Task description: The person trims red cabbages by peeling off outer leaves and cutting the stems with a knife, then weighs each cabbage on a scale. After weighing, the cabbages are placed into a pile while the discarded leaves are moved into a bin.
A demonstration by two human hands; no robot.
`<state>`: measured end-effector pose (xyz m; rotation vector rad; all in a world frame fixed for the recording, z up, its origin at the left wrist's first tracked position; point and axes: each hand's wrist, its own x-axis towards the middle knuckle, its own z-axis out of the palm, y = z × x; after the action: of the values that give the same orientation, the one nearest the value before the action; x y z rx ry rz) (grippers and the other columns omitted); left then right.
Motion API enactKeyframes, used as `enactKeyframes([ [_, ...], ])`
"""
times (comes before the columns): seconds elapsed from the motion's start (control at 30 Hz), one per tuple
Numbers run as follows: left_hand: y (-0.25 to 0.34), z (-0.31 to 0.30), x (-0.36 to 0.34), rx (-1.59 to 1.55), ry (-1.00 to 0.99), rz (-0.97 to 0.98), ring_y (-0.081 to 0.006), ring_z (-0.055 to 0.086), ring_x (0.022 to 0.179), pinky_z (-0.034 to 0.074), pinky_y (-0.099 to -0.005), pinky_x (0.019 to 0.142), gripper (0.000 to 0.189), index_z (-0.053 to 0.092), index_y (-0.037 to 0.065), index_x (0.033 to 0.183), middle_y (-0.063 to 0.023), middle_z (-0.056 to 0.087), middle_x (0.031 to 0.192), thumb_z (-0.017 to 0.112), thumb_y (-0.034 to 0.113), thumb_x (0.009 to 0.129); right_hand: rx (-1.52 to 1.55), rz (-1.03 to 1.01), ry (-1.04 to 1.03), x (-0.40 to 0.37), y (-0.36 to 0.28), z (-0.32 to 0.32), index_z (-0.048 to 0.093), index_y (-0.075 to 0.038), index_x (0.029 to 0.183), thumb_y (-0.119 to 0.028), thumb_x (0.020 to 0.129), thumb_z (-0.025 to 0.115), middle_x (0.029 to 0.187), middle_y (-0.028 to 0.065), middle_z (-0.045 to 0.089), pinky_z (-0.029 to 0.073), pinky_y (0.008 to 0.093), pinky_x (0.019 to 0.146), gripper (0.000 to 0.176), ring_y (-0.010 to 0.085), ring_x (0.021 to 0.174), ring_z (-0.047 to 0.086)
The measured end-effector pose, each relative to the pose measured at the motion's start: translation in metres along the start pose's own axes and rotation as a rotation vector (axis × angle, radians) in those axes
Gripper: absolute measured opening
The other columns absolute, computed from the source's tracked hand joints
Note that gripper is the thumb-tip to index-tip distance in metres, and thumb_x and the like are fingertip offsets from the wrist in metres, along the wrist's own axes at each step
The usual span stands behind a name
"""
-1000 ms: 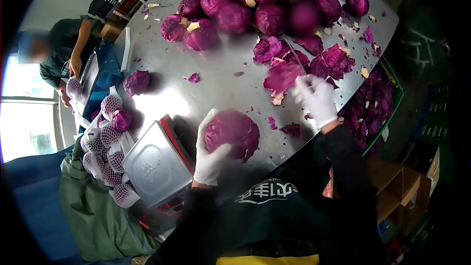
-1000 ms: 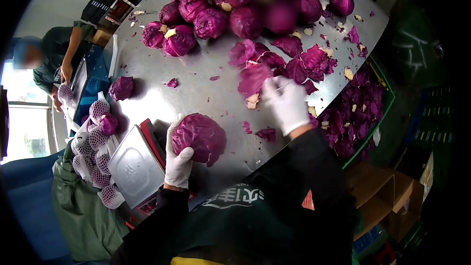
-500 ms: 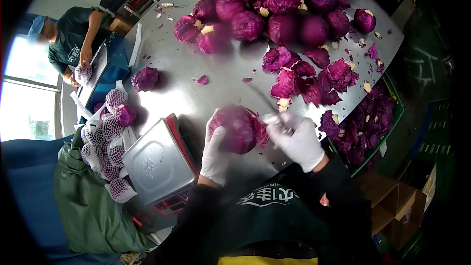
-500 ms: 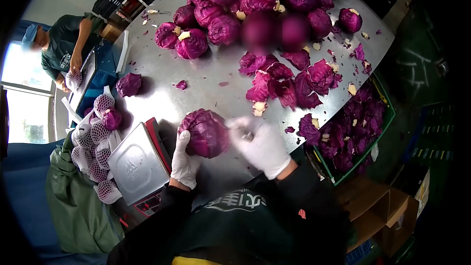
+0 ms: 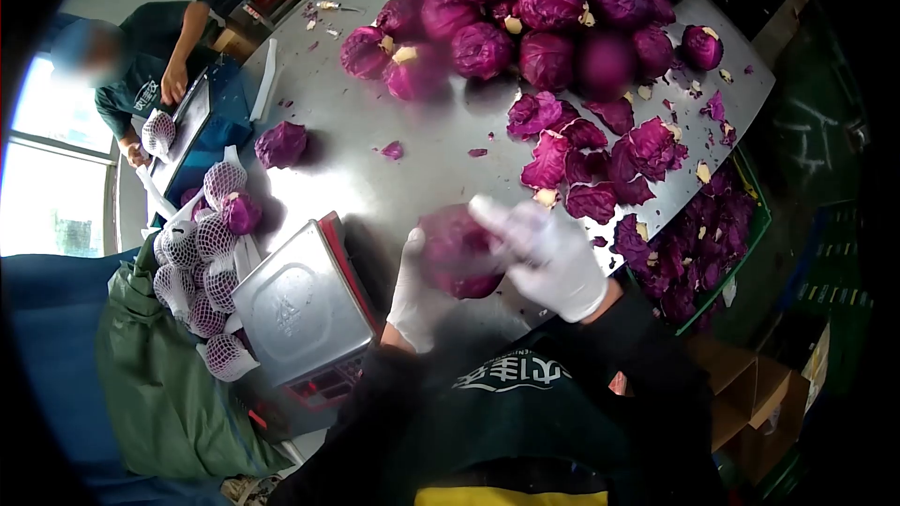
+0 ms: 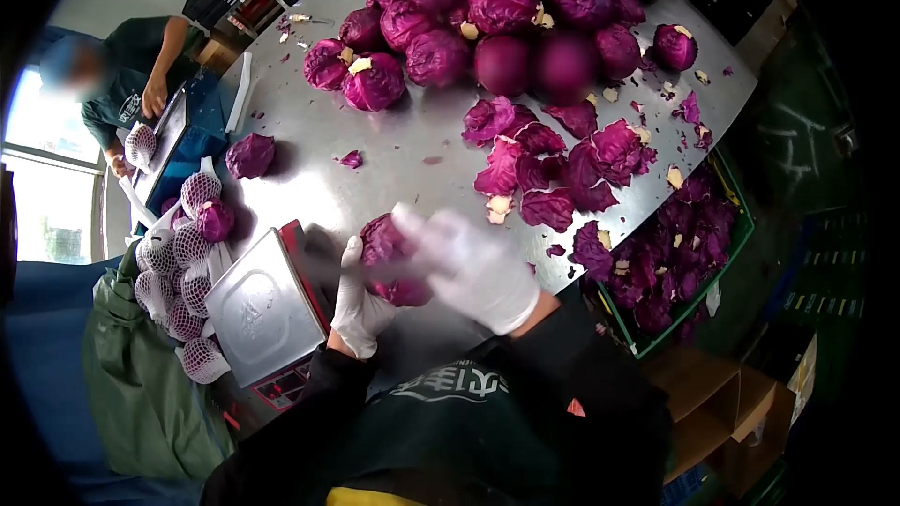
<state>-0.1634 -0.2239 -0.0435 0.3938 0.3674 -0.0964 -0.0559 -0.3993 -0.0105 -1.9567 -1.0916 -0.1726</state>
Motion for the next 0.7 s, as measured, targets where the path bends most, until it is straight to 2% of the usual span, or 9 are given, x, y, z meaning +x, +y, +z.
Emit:
enactKeyframes([
  [0.03, -0.001, -0.005, 0.000, -0.067, 0.101, -0.041, -0.0397, 0.050, 0.132, 0.043, -0.0645, 0.105, 0.067, 0.046, 0.010, 0.144, -0.0184, 0.051, 0.143, 0.057, 0.055, 0.095, -0.011, -0.078, 0.172, 0.013, 0.012, -0.006, 0.062, -0.015, 0.131, -0.008, 0.084, 0.069, 0.092, 0.0051, 0.065, 0.054, 0.0328, 0.058, 0.049, 0.0211, 0.067, 0.064],
  [0.1, -0.004, -0.009, 0.000, -0.167, 0.185, -0.108, -0.0418, 0.048, 0.133, 0.042, -0.0660, 0.104, 0.074, 0.044, 0.012, 0.146, -0.0186, 0.047, 0.146, 0.057, 0.060, 0.092, 0.607, 0.641, 0.287, 0.036, 0.022, -0.038, 0.061, -0.001, 0.128, -0.013, 0.094, 0.068, 0.099, 0.0070, 0.074, 0.052, 0.0287, 0.062, 0.037, 0.0105, 0.065, 0.059],
  [0.17, -0.006, -0.008, 0.000, -0.221, 0.136, -0.151, -0.0399, 0.050, 0.130, 0.045, -0.0653, 0.100, 0.076, 0.043, 0.012, 0.146, -0.0169, 0.048, 0.145, 0.055, 0.063, 0.090, 0.097, 0.695, 0.279, 0.043, 0.074, -0.058, 0.048, -0.011, 0.147, -0.014, 0.093, 0.072, 0.083, 0.0007, 0.068, 0.050, 0.0258, 0.062, 0.059, 0.0061, 0.062, 0.055],
  [0.2, -0.005, -0.008, 0.002, -0.241, 0.105, -0.172, -0.0394, 0.051, 0.130, 0.047, -0.0654, 0.098, 0.077, 0.043, 0.013, 0.146, -0.0163, 0.049, 0.144, 0.054, 0.065, 0.090, 0.170, 0.586, 0.325, 0.036, 0.088, -0.054, 0.042, -0.018, 0.152, -0.013, 0.092, 0.073, 0.077, -0.0008, 0.063, 0.050, 0.0246, 0.061, 0.068, 0.0060, 0.061, 0.054],
  [0.3, -0.007, -0.017, 0.007, -0.411, -0.008, -0.241, -0.0424, 0.047, 0.131, 0.045, -0.0698, 0.094, 0.076, 0.042, 0.014, 0.147, -0.0179, 0.045, 0.146, 0.049, 0.066, 0.091, 0.551, 0.776, 0.071, 0.025, 0.060, -0.040, 0.056, -0.013, 0.142, -0.013, 0.092, 0.073, 0.085, -0.0040, 0.063, 0.048, 0.0225, 0.057, 0.052, 0.0024, 0.063, 0.053],
  [0.4, -0.009, -0.024, 0.010, -0.634, -0.140, -0.281, -0.0490, 0.037, 0.138, 0.038, -0.0754, 0.099, 0.083, 0.033, 0.013, 0.153, -0.0236, 0.035, 0.153, 0.049, 0.067, 0.092, 0.946, 0.788, -0.086, 0.010, 0.045, -0.016, 0.067, -0.008, 0.127, -0.014, 0.090, 0.076, 0.114, -0.0021, 0.072, 0.044, 0.0171, 0.060, 0.039, -0.0008, 0.067, 0.050],
  [0.47, -0.008, -0.027, 0.010, -0.615, -0.144, -0.227, -0.0502, 0.036, 0.139, 0.037, -0.0748, 0.102, 0.085, 0.032, 0.011, 0.154, -0.0250, 0.034, 0.154, 0.051, 0.066, 0.092, 0.914, 0.812, -0.220, 0.011, 0.026, -0.024, 0.068, -0.007, 0.126, -0.014, 0.090, 0.075, 0.129, -0.0006, 0.067, 0.045, 0.0166, 0.063, 0.037, -0.0009, 0.068, 0.049],
  [0.53, -0.006, -0.027, 0.008, -0.548, -0.088, -0.163, -0.0486, 0.039, 0.137, 0.038, -0.0712, 0.105, 0.084, 0.034, 0.010, 0.152, -0.0241, 0.038, 0.152, 0.051, 0.066, 0.092, 0.971, 0.818, -0.256, 0.012, 0.019, -0.021, 0.065, -0.008, 0.129, -0.013, 0.090, 0.075, 0.133, 0.0010, 0.065, 0.048, 0.0189, 0.067, 0.041, 0.0011, 0.071, 0.053],
  [0.7, -0.001, -0.009, 0.011, -0.457, -0.152, -0.099, -0.0425, 0.046, 0.134, 0.041, -0.0624, 0.108, 0.081, 0.040, 0.008, 0.148, -0.0212, 0.045, 0.147, 0.052, 0.066, 0.092, 0.971, 0.807, -0.331, 0.003, 0.021, -0.007, 0.057, -0.011, 0.141, -0.009, 0.088, 0.075, 0.128, 0.0013, 0.065, 0.053, 0.0228, 0.077, 0.055, 0.0035, 0.081, 0.057],
])
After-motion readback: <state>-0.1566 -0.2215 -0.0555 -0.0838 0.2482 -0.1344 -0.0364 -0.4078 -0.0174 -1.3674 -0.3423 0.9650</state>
